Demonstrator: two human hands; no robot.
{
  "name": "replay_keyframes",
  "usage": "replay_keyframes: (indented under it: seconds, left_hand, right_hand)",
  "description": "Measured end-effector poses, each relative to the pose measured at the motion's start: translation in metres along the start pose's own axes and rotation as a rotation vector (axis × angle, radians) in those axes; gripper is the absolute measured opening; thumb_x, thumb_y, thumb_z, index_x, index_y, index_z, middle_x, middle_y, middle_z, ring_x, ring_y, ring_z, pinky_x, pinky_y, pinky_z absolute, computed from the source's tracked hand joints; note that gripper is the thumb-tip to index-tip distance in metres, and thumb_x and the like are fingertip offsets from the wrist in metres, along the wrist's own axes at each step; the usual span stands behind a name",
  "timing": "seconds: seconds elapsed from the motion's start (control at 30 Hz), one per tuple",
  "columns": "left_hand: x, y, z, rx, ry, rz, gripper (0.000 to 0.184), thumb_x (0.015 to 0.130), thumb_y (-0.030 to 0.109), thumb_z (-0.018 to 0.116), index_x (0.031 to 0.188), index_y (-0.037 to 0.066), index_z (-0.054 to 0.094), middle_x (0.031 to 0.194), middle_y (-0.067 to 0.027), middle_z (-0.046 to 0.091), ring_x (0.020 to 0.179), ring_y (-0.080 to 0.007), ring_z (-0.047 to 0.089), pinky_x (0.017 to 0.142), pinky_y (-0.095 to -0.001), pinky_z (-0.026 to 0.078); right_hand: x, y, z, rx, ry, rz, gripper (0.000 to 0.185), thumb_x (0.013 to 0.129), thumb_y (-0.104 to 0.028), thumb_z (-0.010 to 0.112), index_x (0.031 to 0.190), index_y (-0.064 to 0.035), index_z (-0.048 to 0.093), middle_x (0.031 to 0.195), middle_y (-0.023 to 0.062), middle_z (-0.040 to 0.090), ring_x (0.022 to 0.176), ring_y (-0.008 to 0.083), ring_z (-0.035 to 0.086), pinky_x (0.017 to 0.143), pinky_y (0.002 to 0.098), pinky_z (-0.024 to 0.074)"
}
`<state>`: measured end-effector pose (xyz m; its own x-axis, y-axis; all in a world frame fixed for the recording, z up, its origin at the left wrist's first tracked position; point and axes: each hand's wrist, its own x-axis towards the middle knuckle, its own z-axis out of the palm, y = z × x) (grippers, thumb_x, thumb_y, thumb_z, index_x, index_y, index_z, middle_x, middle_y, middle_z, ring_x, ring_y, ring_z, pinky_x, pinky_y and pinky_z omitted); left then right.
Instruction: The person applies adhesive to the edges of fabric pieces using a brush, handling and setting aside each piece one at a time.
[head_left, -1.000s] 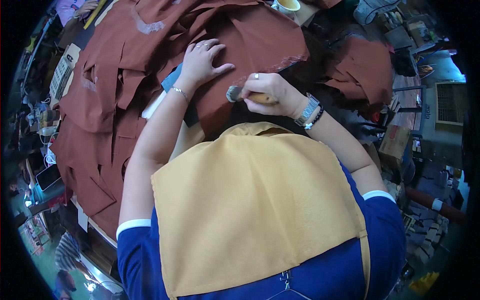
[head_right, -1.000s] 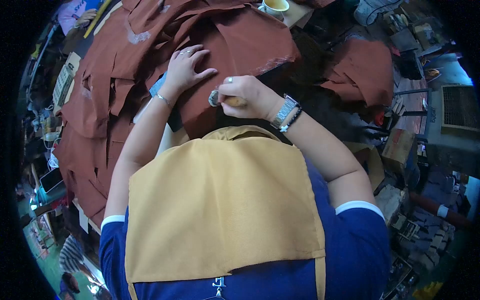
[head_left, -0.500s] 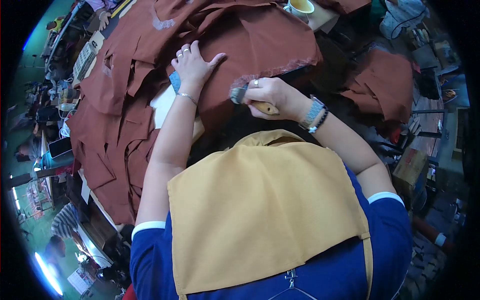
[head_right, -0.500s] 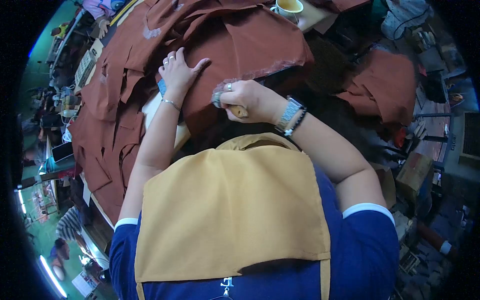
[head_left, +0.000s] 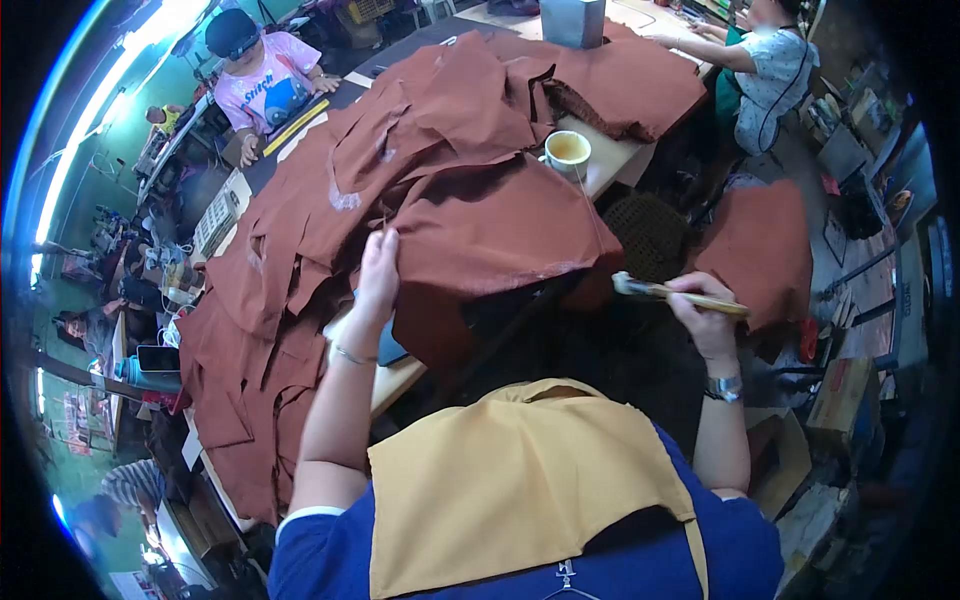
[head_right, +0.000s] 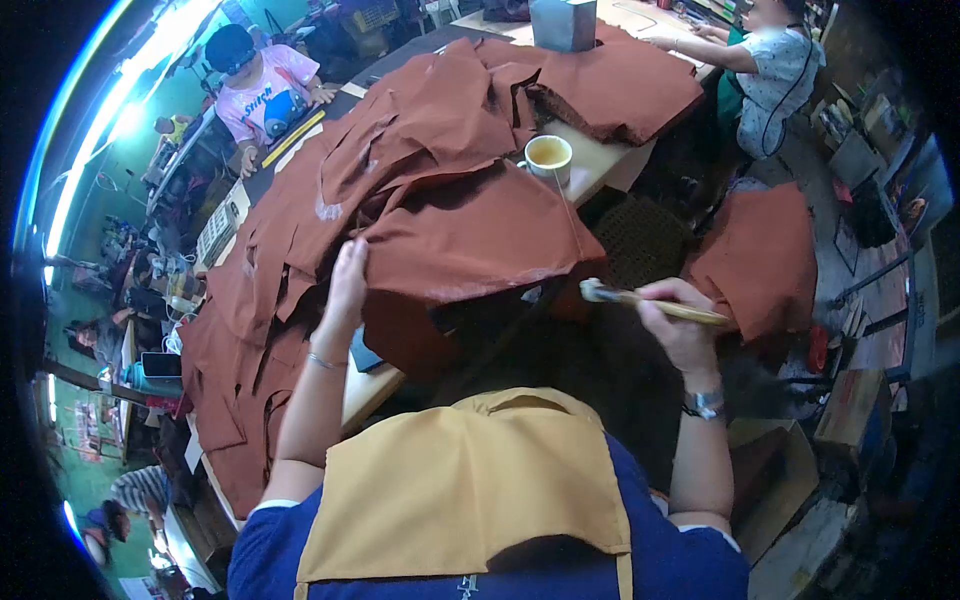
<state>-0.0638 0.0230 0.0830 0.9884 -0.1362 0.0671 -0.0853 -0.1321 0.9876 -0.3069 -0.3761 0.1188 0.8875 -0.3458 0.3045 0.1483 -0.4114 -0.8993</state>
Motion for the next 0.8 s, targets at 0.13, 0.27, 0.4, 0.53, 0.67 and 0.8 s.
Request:
replay_keyframes:
  seconds: [0.13,0.27,0.4,0.53,0.67,0.8]
  left_hand:
    - [0.075,0.098,0.030,-0.279,-0.141,-0.157,0.048,0.103,0.037,0.049,0.134,0.001,0.054,0.128,-0.0111,0.061,0.112,-0.0199,0.060,0.099,-0.0318,0.045]
    - [0.208,0.175,0.074,-0.281,-0.089,0.014,0.038,0.105,0.031,0.045,0.107,0.000,0.066,0.096,-0.0114,0.069,0.085,-0.0223,0.066,0.082,-0.0366,0.054]
    - [0.209,0.308,0.069,-0.379,0.227,0.385,0.032,0.101,0.030,0.047,0.107,0.002,0.061,0.101,-0.0110,0.067,0.088,-0.0245,0.066,0.078,-0.0369,0.055]
    - [0.222,0.315,0.061,-0.501,0.302,0.519,0.030,0.101,0.028,0.050,0.116,0.003,0.052,0.108,-0.0101,0.063,0.092,-0.0235,0.064,0.081,-0.0372,0.054]
    - [0.249,0.239,0.070,-0.582,0.371,0.331,0.035,0.100,0.026,0.052,0.125,0.004,0.043,0.116,-0.0093,0.060,0.097,-0.0226,0.062,0.084,-0.0375,0.052]
    - [0.254,0.117,0.099,-0.639,0.454,-0.021,0.045,0.100,0.025,0.055,0.133,0.004,0.033,0.123,-0.0084,0.056,0.102,-0.0217,0.060,0.086,-0.0377,0.051]
  right_hand:
    - [-0.011,0.015,-0.048,0.170,0.225,0.082,0.009,0.090,-0.007,0.066,0.095,0.0000,0.067,0.092,0.0052,0.069,0.088,0.0097,0.063,0.080,0.0241,0.0512]
    - [-0.017,0.027,-0.059,0.292,0.318,0.111,0.011,0.092,-0.006,0.065,0.101,0.0008,0.063,0.101,0.0081,0.066,0.096,0.0139,0.064,0.086,0.0258,0.0535]
    - [-0.026,0.013,-0.060,0.203,0.350,0.053,0.011,0.090,-0.005,0.066,0.099,0.0016,0.066,0.099,0.0067,0.069,0.089,0.0115,0.064,0.084,0.0262,0.0527]
    - [-0.044,0.030,-0.077,0.208,0.411,0.087,0.011,0.090,-0.005,0.066,0.099,0.0010,0.066,0.099,0.0066,0.069,0.089,0.0119,0.064,0.084,0.0264,0.0529]
    - [-0.052,0.030,-0.077,0.190,0.473,0.145,0.010,0.090,-0.005,0.066,0.098,0.0009,0.066,0.098,0.0062,0.069,0.087,0.0115,0.064,0.081,0.0263,0.0542]
    - [-0.053,0.032,-0.072,0.208,0.433,0.185,0.012,0.090,-0.006,0.067,0.099,0.0012,0.066,0.097,0.0057,0.068,0.086,0.0117,0.065,0.080,0.0260,0.0553]
